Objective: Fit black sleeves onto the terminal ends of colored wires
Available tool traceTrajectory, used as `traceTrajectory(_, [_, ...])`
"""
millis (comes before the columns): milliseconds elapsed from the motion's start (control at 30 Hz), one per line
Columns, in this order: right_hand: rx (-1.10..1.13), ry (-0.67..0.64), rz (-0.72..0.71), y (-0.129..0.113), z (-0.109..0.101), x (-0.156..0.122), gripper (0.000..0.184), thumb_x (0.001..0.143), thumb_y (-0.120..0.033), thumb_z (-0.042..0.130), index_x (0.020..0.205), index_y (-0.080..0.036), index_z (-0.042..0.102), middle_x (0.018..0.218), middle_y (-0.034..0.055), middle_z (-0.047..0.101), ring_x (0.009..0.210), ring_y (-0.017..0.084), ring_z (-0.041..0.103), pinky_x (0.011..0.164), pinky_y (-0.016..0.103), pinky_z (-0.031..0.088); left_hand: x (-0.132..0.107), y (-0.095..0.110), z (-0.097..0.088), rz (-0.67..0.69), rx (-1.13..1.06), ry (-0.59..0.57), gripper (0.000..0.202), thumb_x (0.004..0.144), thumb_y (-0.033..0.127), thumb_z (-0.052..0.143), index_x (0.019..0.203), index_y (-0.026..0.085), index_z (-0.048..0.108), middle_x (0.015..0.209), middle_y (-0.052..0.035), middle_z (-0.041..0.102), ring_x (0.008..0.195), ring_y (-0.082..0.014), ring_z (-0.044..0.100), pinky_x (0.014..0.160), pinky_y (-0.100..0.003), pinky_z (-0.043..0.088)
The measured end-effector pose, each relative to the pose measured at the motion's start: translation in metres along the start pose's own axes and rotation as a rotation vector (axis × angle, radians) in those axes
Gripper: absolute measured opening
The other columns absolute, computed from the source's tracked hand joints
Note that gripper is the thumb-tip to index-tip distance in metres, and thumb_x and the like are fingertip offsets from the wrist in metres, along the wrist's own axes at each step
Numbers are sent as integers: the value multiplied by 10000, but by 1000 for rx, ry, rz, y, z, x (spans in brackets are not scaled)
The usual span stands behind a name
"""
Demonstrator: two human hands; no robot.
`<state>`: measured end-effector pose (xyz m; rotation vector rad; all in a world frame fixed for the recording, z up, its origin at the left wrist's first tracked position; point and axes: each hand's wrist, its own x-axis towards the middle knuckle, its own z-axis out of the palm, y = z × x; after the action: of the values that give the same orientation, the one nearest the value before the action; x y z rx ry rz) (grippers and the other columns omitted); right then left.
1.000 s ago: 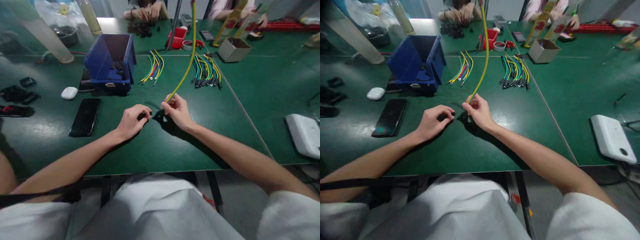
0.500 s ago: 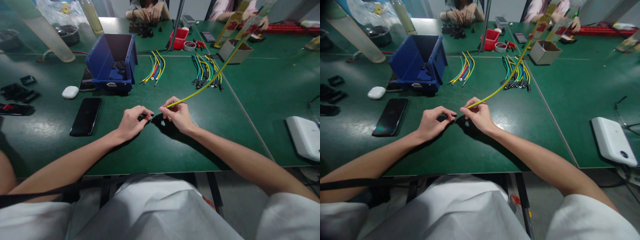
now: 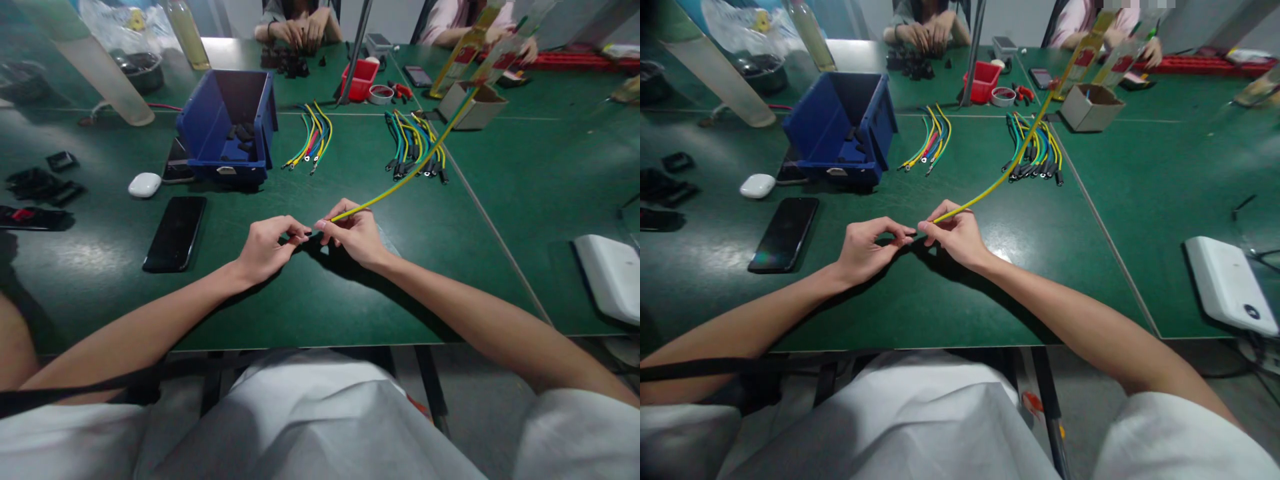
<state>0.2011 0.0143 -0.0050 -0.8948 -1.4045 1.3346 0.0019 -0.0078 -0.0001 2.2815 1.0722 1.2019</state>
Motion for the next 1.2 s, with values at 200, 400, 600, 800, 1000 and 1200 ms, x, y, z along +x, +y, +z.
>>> traceTrajectory(200, [-33, -38, 21, -1, 1, -1, 407, 700, -487, 808, 774, -195, 534, 656, -22, 655, 518, 113, 648, 413, 188, 449, -1, -2, 1, 20, -12, 1, 79, 833, 112, 684, 794, 164, 639, 845, -42, 759, 775, -170, 733, 698, -255, 562])
traceTrajectory(400, [-41, -69, 15, -1, 0, -1, 392, 720, -469, 802, 776, -192, 531, 630, -35, 628, 512, 106, 638, 418, 183, 450, -1, -2, 1, 26, 0, 16, 80, 831, 109, 688, 796, 163, 641, 863, -47, 762, 781, -171, 734, 708, -258, 561])
traceTrajectory(600, [-49, -78, -4, 0, 0, -1, 350, 726, -437, 807, 766, -191, 561, 658, -30, 630, 515, 100, 622, 451, 205, 481, -1, -1, 0, 24, 15, 47, 86, 836, 141, 697, 785, 169, 634, 884, -48, 765, 793, -169, 736, 729, -254, 567])
traceTrajectory(800, [-126, -78, -17, 2, -3, -2, 319, 729, -433, 803, 766, -188, 604, 649, -17, 641, 505, 106, 603, 474, 227, 492, -1, -1, 1, 12, 35, 40, 102, 849, 198, 696, 775, 179, 628, 872, -46, 763, 788, -171, 732, 734, -271, 578])
traceTrajectory(1000, [-119, -85, -39, 2, -3, -2, 284, 734, -392, 807, 771, -188, 613, 627, -29, 628, 498, 101, 595, 458, 212, 472, 0, 0, -1, 41, 41, 31, 97, 840, 141, 684, 770, 177, 626, 875, -43, 761, 789, -157, 724, 729, -256, 552])
traceTrajectory(1200, [-103, -63, -1, 2, -2, -2, 272, 736, -383, 806, 761, -190, 615, 653, -26, 640, 510, 94, 589, 478, 215, 483, 0, 1, -1, 45, 33, 44, 93, 845, 144, 679, 773, 172, 627, 871, -45, 759, 790, -153, 723, 724, -247, 544])
